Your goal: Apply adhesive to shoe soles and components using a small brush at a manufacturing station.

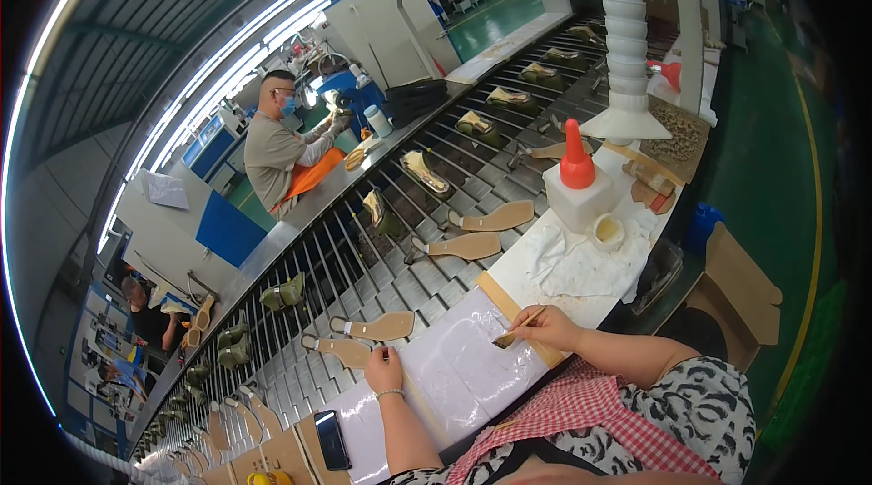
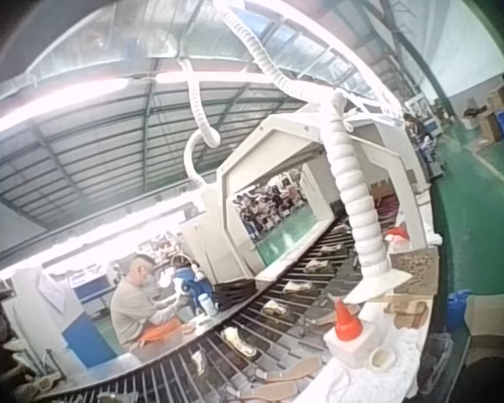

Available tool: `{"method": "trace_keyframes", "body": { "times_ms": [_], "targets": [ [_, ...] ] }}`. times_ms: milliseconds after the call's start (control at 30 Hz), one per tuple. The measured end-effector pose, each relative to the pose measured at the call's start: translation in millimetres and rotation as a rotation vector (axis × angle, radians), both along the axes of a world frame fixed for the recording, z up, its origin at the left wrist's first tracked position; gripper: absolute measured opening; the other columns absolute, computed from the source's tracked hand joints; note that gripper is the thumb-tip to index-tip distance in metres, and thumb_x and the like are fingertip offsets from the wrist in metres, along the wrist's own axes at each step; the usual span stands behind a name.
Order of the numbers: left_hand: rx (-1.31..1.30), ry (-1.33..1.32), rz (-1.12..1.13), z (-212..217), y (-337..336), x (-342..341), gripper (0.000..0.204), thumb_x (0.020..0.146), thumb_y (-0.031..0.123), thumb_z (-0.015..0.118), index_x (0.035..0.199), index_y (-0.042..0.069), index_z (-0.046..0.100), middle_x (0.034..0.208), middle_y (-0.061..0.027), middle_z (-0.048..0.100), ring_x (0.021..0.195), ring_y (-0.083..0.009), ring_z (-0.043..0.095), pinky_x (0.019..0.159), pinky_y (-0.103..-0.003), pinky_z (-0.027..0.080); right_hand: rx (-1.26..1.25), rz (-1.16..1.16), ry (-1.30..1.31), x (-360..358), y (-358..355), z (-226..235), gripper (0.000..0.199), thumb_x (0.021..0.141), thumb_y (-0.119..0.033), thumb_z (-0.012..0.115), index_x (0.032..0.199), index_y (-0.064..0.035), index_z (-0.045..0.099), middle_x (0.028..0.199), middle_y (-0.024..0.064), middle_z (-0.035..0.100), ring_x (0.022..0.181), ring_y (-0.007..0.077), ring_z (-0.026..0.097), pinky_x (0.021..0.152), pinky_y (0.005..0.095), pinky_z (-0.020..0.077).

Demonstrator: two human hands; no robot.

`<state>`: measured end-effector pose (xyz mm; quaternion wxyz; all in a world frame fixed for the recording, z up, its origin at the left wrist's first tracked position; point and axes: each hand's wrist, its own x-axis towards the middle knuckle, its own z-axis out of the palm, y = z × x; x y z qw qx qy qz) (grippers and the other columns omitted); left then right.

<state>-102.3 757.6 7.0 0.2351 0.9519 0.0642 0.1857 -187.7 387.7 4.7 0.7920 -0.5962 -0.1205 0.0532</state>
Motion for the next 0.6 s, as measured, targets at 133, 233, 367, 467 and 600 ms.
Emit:
{"method": "trace_keyframes", "body": {
  "times_ms": [133,233,367,467,600],
  "targets": [
    [-0.008,-0.001,0.004,1,1,-1,0.024,0.084,0.028,0.062,0.088,0.005,0.068,0.086,-0.0137,0.068,0.08,-0.0296,0.065,0.074,-0.04,0.05,0.005,0.005,0.013,-1,1,0,0.015,0.088,-0.012,0.066,0.1,-0.0027,0.063,0.089,0.0002,0.065,0.08,0.0048,0.057,0.072,0.0191,0.045],
    [-0.004,0.0,0.006,1,2,-1,0.024,0.084,0.028,0.062,0.088,0.006,0.068,0.086,-0.0138,0.068,0.08,-0.0297,0.065,0.074,-0.04,0.05,-0.003,0.008,0.012,-2,1,1,0.015,0.088,-0.012,0.066,0.1,-0.0025,0.063,0.089,0.0004,0.065,0.081,0.005,0.057,0.073,0.0192,0.045],
    [-0.006,-0.023,0.004,2,3,-3,0.023,0.082,0.027,0.062,0.087,0.005,0.068,0.085,-0.0137,0.068,0.079,-0.0316,0.065,0.073,-0.041,0.05,0.004,0.006,0.01,-4,3,5,0.015,0.088,-0.012,0.065,0.1,-0.0024,0.063,0.089,0.0005,0.065,0.081,0.0053,0.057,0.073,0.0193,0.0451],
    [-0.011,-0.021,-0.008,3,4,-2,0.024,0.082,0.027,0.063,0.087,0.005,0.068,0.085,-0.0137,0.068,0.08,-0.0314,0.065,0.073,-0.041,0.05,0.009,0.001,0.01,-4,5,5,0.015,0.088,-0.012,0.065,0.1,-0.0022,0.063,0.089,0.0005,0.065,0.081,0.0052,0.057,0.073,0.0195,0.045],
    [-0.017,0.01,-0.002,3,7,-3,0.024,0.083,0.027,0.063,0.087,0.005,0.068,0.086,-0.0136,0.068,0.081,-0.0311,0.065,0.074,-0.041,0.05,-0.004,0.002,-0.002,-6,5,10,0.015,0.088,-0.012,0.065,0.1,-0.0022,0.063,0.089,0.0001,0.064,0.081,0.005,0.056,0.073,0.0194,0.0447]
  ]
}}
